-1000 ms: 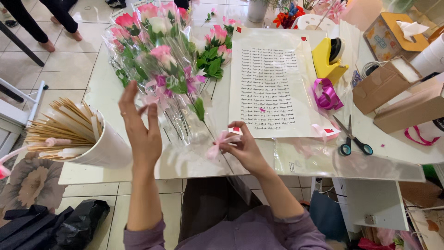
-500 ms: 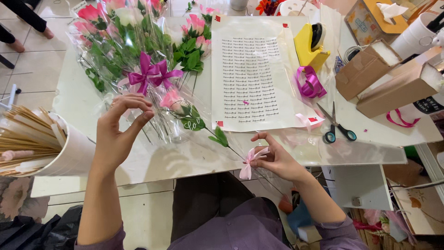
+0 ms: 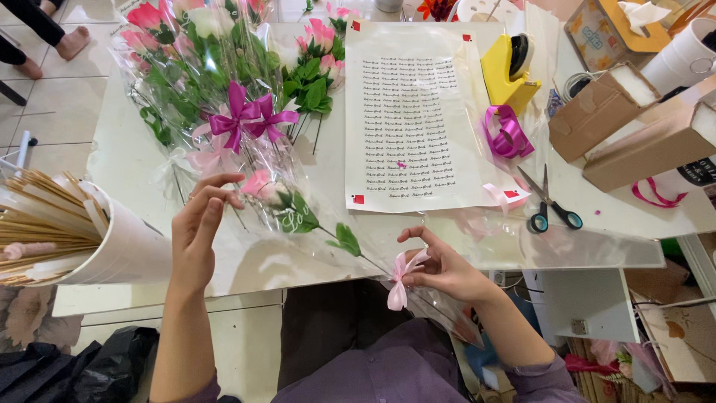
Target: The person prepares a single pink rose by applying a sticker to the petal, wrapping it in clear plastic, tying a pink bow around the stem, and trimming the excess plastic with shears.
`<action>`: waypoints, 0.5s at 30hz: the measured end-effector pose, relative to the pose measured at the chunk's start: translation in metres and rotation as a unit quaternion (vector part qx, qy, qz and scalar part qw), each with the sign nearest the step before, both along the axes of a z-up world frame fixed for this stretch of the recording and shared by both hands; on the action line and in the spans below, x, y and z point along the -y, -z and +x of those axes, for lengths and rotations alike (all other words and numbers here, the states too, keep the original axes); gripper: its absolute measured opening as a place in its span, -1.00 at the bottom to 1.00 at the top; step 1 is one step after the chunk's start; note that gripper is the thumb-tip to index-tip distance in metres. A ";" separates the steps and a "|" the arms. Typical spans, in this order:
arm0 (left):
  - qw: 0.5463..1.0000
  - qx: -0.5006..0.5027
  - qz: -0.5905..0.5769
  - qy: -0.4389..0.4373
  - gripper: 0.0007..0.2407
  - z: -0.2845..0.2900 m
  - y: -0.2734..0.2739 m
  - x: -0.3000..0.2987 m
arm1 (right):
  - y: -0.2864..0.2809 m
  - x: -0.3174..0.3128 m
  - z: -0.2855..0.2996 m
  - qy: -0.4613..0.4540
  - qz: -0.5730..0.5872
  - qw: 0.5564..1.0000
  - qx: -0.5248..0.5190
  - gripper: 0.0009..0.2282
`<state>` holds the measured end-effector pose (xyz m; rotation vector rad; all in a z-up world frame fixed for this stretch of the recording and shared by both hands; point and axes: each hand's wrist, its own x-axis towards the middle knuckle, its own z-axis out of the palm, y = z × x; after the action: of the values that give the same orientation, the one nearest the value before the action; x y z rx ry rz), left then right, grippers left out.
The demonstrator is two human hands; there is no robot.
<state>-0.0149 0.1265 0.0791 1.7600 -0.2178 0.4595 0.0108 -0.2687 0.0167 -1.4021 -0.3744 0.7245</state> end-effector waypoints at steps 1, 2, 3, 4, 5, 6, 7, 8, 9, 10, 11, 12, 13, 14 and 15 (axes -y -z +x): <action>1.000 0.001 0.001 0.000 -0.66 -0.006 0.004 0.001 | -0.002 -0.003 0.000 0.000 0.001 1.000 0.001 -0.44; 0.999 0.027 -0.018 -0.025 -0.71 -0.013 0.007 0.001 | -0.004 -0.005 -0.001 -0.001 -0.006 1.000 -0.006 -0.42; 0.997 0.054 -0.036 -0.050 -0.75 -0.019 0.010 0.002 | -0.006 -0.008 0.000 -0.001 -0.012 1.000 -0.012 -0.41; 0.997 0.056 -0.035 -0.050 -0.75 -0.027 0.015 0.010 | -0.011 -0.012 0.004 -0.001 -0.011 1.000 -0.011 -0.41; 0.988 0.086 -0.069 -0.103 -0.75 -0.035 0.021 0.017 | -0.016 -0.018 0.007 0.022 -0.022 0.999 -0.007 -0.46; 0.975 0.116 -0.103 -0.156 -0.63 -0.044 0.026 0.025 | -0.021 -0.022 0.011 0.046 -0.032 0.998 -0.003 -0.51; 0.976 0.118 -0.102 -0.154 -0.63 -0.049 0.039 0.034 | -0.023 -0.034 0.021 0.048 -0.030 0.998 -0.001 -0.51; 0.974 0.104 -0.124 -0.161 -0.66 -0.055 0.052 0.044 | -0.025 -0.045 0.031 0.089 -0.014 0.996 0.005 -0.53; 0.971 0.090 -0.148 -0.166 -0.69 -0.060 0.065 0.054 | -0.027 -0.054 0.041 0.132 0.002 0.991 0.012 -0.55; 0.971 0.091 -0.148 -0.163 -0.69 -0.063 0.073 0.063 | -0.033 -0.072 0.054 0.135 0.003 0.991 0.014 -0.55; 0.976 0.047 -0.155 -0.148 -0.72 -0.066 0.081 0.074 | -0.040 -0.087 0.066 0.180 -0.013 0.983 0.038 -0.54; 0.978 0.001 -0.161 -0.133 -0.72 -0.068 0.089 0.085 | -0.046 -0.101 0.079 0.225 -0.030 0.972 0.061 -0.52; 0.979 0.000 -0.163 -0.124 -0.72 -0.071 0.090 0.092 | -0.041 -0.116 0.093 0.234 -0.032 0.970 0.061 -0.52; 0.982 -0.013 -0.140 -0.125 -0.79 -0.073 0.090 0.099 | -0.035 -0.130 0.107 0.232 -0.003 0.969 0.083 -0.50; 0.985 -0.025 -0.117 -0.126 -0.84 -0.076 0.091 0.105 | -0.030 -0.145 0.123 0.229 0.026 0.967 0.106 -0.48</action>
<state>-0.0904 0.0216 -0.0114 1.5715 0.0942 0.5967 0.1334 -0.1238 0.0467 -1.4510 -0.2179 0.1860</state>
